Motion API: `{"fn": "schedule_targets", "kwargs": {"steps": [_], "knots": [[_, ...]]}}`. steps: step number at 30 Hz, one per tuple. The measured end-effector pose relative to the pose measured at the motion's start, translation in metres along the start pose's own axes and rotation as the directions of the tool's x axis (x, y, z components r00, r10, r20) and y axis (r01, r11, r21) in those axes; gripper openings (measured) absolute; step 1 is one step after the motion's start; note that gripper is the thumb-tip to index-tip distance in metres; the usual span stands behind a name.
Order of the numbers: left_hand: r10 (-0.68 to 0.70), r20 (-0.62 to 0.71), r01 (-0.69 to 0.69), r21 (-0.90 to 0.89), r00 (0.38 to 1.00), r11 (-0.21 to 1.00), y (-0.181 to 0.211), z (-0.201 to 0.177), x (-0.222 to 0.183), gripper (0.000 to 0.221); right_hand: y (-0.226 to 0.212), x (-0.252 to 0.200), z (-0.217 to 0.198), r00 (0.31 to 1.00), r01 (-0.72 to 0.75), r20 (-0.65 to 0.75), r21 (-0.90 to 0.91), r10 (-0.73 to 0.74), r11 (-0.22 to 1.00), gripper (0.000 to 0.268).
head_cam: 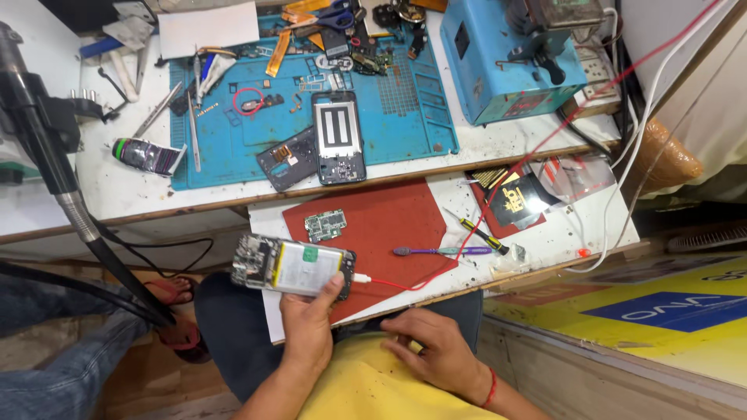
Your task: The person uses a purple plastic tool to scrape and clean a small green circuit board on a red mat. They briefly pick up a disassembled smartphone to inspect its internal components before returning to the circuit board to continue the cleaning process.
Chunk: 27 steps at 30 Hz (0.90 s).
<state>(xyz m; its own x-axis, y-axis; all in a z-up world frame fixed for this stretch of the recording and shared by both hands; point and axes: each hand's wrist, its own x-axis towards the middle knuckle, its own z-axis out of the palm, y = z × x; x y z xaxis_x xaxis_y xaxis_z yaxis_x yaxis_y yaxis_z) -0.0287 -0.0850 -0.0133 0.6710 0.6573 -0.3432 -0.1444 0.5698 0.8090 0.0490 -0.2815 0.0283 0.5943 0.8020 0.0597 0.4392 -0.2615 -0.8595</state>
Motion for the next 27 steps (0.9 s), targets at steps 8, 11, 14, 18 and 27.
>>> {"fn": "schedule_targets", "kwargs": {"steps": [8,11,14,18,27], "knots": [[-0.191,0.026,0.193,-0.108,0.981,0.975,-0.010,0.027,-0.011,0.024,-0.021,0.045,0.002,0.889,0.259,-0.178,-0.562,-0.421,0.785,0.040],[-0.138,0.059,0.141,-0.047,0.989,0.989,-0.011,0.027,-0.011,0.028,-0.010,0.050,-0.001,0.868,0.287,-0.166,-0.601,-0.469,0.745,0.041],[-0.225,0.082,0.222,0.043,0.971,0.974,-0.010,0.019,-0.011,0.031,0.002,0.049,-0.005,0.857,0.329,-0.153,-0.573,-0.492,0.751,0.038],[-0.357,0.193,0.311,0.229,0.914,0.922,-0.011,-0.004,-0.011,0.031,0.016,0.048,-0.012,0.855,0.343,-0.184,-0.499,-0.484,0.796,0.032],[0.581,0.487,-0.702,0.677,0.652,0.222,0.030,-0.049,-0.004,0.025,0.042,0.054,-0.031,0.915,0.354,-0.029,-0.425,-0.403,0.833,0.028]]}}
